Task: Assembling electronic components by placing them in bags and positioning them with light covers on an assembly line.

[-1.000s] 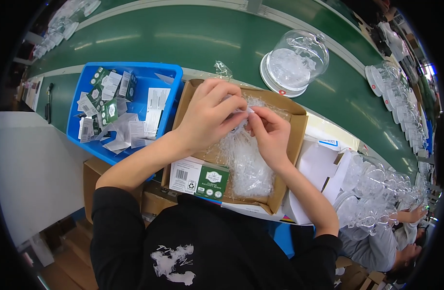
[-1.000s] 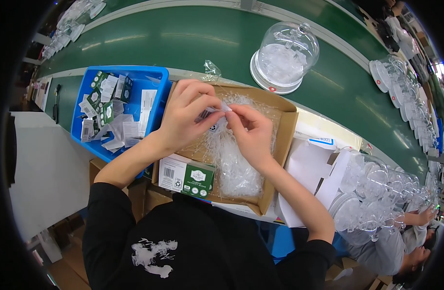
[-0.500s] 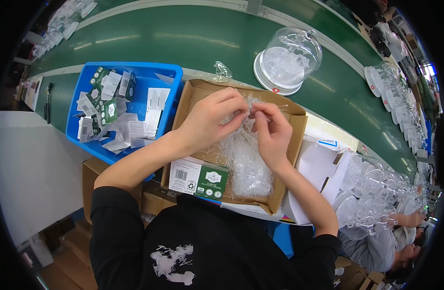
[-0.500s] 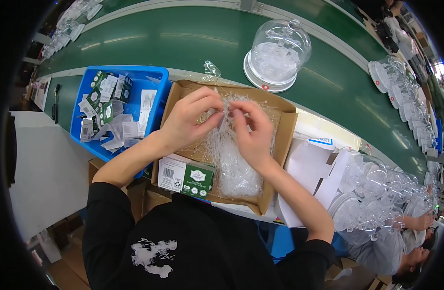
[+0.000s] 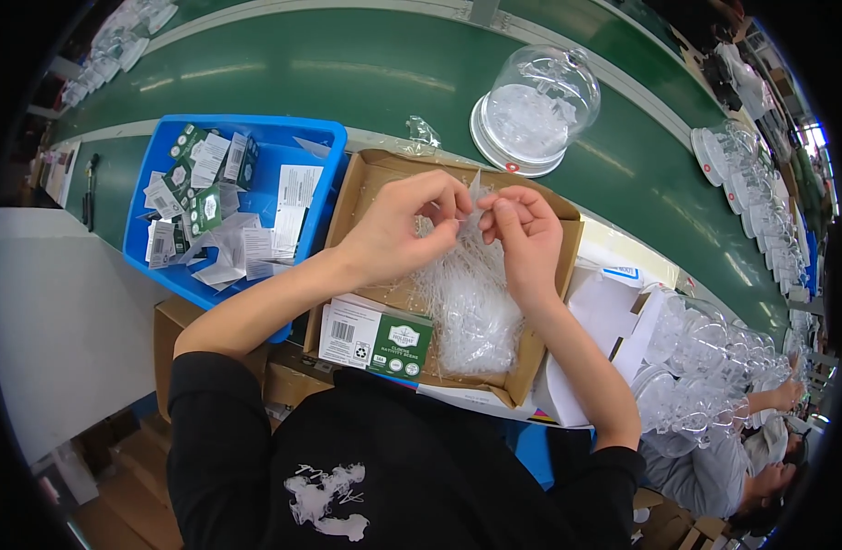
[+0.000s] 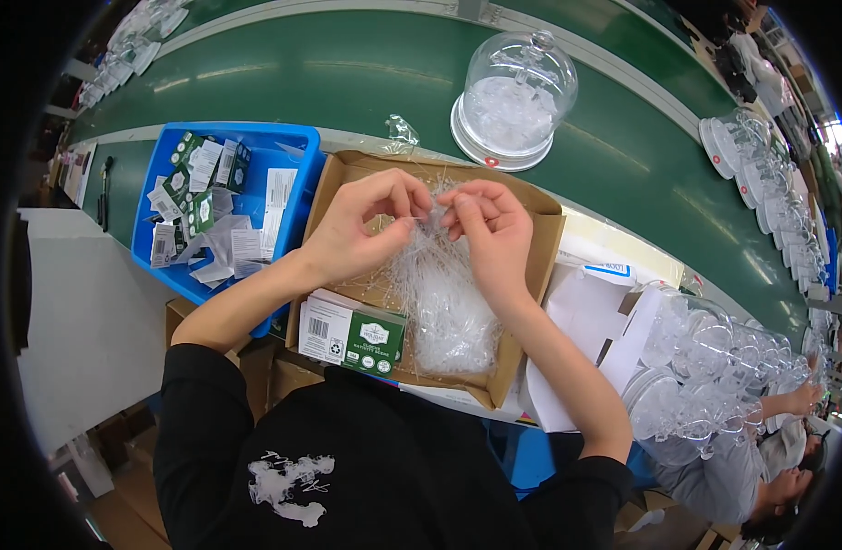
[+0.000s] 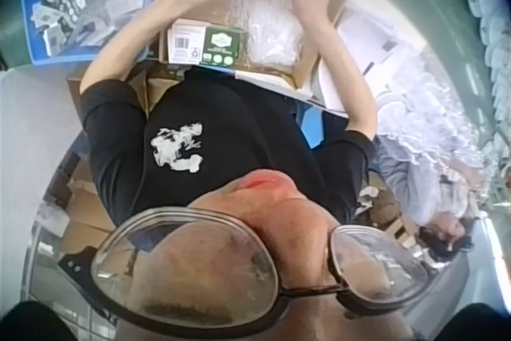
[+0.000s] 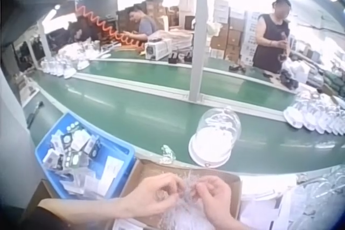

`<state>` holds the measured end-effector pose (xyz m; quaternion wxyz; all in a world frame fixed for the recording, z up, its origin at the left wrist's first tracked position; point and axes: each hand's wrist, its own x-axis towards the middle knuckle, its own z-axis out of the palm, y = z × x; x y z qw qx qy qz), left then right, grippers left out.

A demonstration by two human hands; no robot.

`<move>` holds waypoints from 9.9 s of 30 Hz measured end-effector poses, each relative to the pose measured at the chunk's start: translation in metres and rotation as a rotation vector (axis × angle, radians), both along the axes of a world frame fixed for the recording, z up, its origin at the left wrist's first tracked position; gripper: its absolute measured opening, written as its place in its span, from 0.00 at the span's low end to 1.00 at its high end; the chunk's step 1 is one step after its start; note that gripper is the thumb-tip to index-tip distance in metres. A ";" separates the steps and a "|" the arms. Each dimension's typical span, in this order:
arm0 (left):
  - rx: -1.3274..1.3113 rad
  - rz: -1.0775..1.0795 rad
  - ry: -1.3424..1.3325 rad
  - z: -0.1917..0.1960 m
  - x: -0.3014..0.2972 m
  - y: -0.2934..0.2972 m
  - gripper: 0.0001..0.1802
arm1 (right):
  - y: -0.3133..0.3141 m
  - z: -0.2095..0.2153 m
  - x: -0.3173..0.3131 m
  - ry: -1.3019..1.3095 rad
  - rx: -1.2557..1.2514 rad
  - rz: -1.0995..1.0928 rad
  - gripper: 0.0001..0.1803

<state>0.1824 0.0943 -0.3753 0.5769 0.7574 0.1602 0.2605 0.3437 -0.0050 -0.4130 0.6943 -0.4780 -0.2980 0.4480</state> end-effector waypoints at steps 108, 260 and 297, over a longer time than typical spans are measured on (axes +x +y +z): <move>0.240 0.122 -0.137 0.038 -0.010 -0.003 0.23 | -0.007 0.086 -0.009 -1.029 0.153 -0.005 0.05; 0.487 0.146 0.274 0.047 -0.086 0.040 0.11 | 0.002 0.058 0.027 -1.587 -0.037 0.347 0.06; -0.179 -0.624 0.736 0.003 -0.042 0.040 0.07 | -0.010 0.001 0.019 -0.924 0.207 -0.215 0.05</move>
